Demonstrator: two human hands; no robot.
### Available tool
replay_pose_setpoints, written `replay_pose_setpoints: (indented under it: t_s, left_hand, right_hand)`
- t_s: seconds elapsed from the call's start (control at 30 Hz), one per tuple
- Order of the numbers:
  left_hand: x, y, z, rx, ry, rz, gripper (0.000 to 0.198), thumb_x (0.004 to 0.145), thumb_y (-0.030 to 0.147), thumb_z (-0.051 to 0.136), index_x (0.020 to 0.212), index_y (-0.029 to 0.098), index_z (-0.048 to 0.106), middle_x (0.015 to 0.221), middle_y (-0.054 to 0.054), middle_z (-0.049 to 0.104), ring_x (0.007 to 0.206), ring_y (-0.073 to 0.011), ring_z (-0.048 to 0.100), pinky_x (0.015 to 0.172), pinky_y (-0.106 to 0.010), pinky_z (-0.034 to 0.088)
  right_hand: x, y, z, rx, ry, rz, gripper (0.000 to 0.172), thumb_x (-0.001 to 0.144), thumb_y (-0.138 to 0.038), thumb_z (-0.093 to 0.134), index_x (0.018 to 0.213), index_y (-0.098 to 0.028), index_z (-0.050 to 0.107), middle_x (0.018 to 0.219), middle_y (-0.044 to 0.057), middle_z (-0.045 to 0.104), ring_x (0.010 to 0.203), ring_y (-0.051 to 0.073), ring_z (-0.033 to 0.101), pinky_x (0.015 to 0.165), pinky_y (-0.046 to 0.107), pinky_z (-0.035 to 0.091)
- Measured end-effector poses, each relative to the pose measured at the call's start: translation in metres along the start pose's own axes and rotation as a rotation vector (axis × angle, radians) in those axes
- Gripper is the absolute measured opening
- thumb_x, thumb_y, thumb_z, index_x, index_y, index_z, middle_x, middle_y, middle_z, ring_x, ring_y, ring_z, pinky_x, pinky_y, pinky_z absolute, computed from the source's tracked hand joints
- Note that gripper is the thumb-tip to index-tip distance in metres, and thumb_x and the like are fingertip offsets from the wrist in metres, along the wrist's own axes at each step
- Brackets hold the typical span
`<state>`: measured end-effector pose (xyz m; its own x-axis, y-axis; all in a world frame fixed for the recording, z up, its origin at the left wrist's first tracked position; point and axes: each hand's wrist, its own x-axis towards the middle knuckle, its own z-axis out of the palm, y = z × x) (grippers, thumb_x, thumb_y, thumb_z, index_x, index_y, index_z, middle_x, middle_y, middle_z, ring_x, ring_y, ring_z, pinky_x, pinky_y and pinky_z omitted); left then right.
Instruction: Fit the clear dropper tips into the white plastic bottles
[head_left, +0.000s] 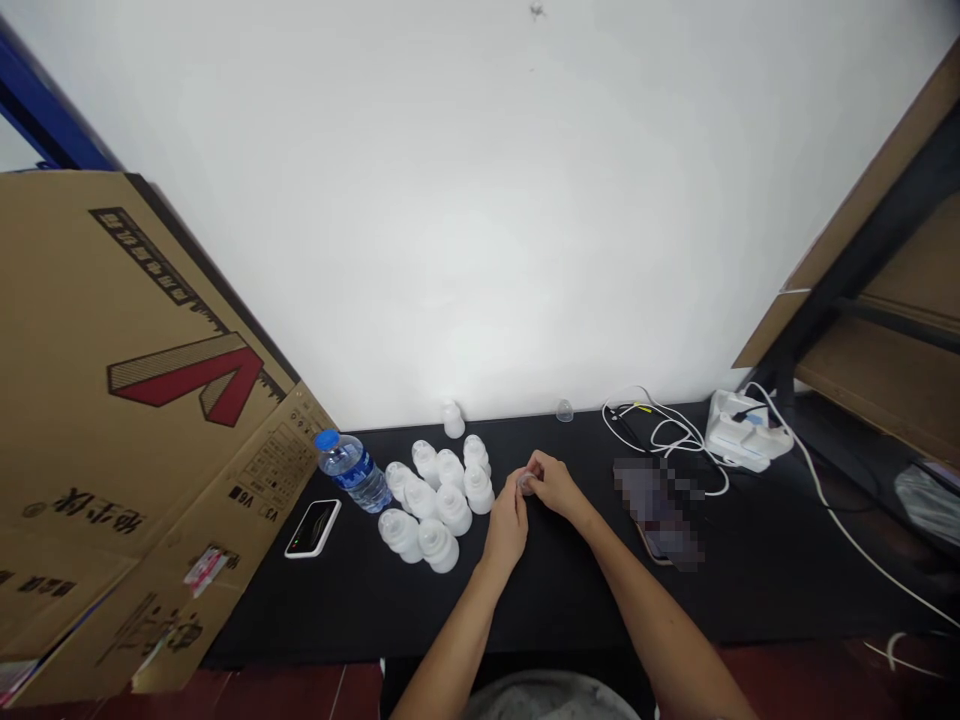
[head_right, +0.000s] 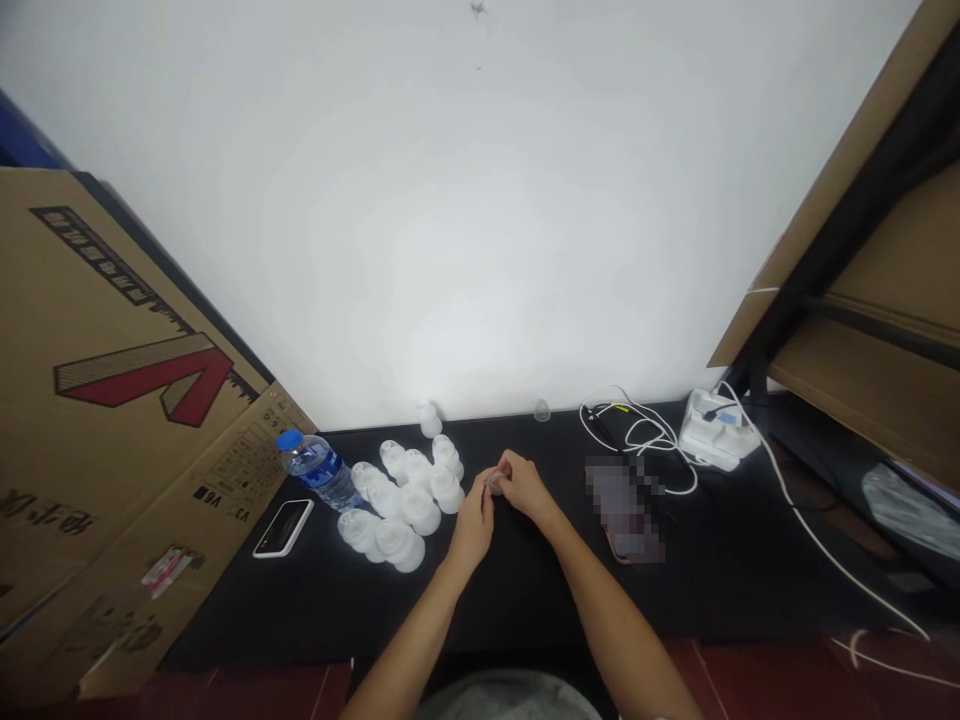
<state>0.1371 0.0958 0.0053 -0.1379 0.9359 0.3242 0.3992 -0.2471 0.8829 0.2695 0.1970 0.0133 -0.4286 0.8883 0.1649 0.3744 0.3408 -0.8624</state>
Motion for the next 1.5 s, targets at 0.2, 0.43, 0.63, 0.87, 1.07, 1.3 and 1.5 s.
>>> replay_pose_setpoints:
  t_s: [0.2,0.43,0.63,0.87,1.07,1.3,1.5]
  left_hand:
    - [-0.002,0.001,-0.001,0.032,-0.015,-0.024,0.043,0.113,0.026,0.038,0.152,0.025,0.057,0.145,-0.013,0.071,0.127,-0.0272,0.072,0.110,-0.050,0.059]
    - [-0.007,-0.005,0.002,0.116,-0.027,0.033,0.048,0.111,0.024,0.041,0.157,0.025,0.054,0.148,-0.012,0.070,0.137,-0.0281,0.068,0.117,-0.054,0.055]
    - [-0.006,0.000,0.001,0.106,0.035,0.013,0.047,0.111,0.028,0.045,0.157,0.027,0.056,0.152,-0.011,0.068,0.139,-0.0290,0.067,0.116,-0.052,0.056]
    - [-0.020,0.030,-0.008,0.233,0.045,-0.004,0.048,0.110,0.035,0.048,0.157,0.026,0.054,0.112,-0.009,0.082,0.083,-0.0247,0.078,0.078,-0.041,0.065]
    - [-0.006,0.100,-0.067,0.363,0.010,0.144,0.029,0.109,0.036,0.051,0.110,0.027,0.079,0.094,-0.006,0.080,0.072,-0.0218,0.072,0.072,-0.035,0.059]
    - [0.114,0.121,-0.164,0.786,-0.086,0.171,0.028,0.106,0.037,0.055,0.101,0.021,0.078,0.098,-0.011,0.077,0.096,-0.0300,0.073,0.090,-0.042,0.058]
    - [0.189,0.081,-0.169,1.143,-0.225,-0.300,0.035,0.095,0.026,0.067,0.128,0.015,0.070,0.125,-0.021,0.076,0.114,-0.0340,0.074,0.094,-0.039,0.055]
  right_hand:
    - [0.000,0.004,0.003,-0.043,0.032,0.030,0.013,0.084,-0.013,0.065,0.083,-0.024,0.059,0.073,-0.002,0.070,0.068,0.017,0.064,0.066,0.026,0.044]
    - [-0.003,0.003,0.003,-0.108,0.054,0.048,0.018,0.083,-0.008,0.063,0.085,-0.025,0.059,0.075,-0.001,0.070,0.070,0.018,0.065,0.066,0.026,0.040]
    - [-0.004,-0.005,0.005,-0.095,0.062,0.023,0.018,0.086,-0.010,0.060,0.094,-0.025,0.063,0.078,-0.001,0.071,0.072,0.019,0.066,0.069,0.027,0.043]
    - [0.003,-0.003,-0.001,0.019,0.049,-0.057,0.039,0.094,-0.015,0.045,0.123,-0.027,0.069,0.087,0.001,0.076,0.075,0.020,0.070,0.074,0.029,0.051]
    - [0.006,-0.003,-0.006,0.048,-0.038,-0.050,0.025,0.096,-0.019,0.044,0.095,-0.027,0.067,0.057,-0.006,0.057,0.057,0.018,0.059,0.064,0.026,0.044]
    - [0.005,-0.014,-0.006,0.146,-0.122,-0.177,0.020,0.090,-0.019,0.047,0.080,-0.023,0.063,0.078,-0.001,0.066,0.074,0.017,0.060,0.072,0.026,0.044]
    - [0.006,-0.016,-0.004,0.346,-0.184,-0.067,0.019,0.085,-0.020,0.050,0.084,-0.021,0.069,0.055,-0.005,0.053,0.052,0.014,0.052,0.055,0.023,0.038]
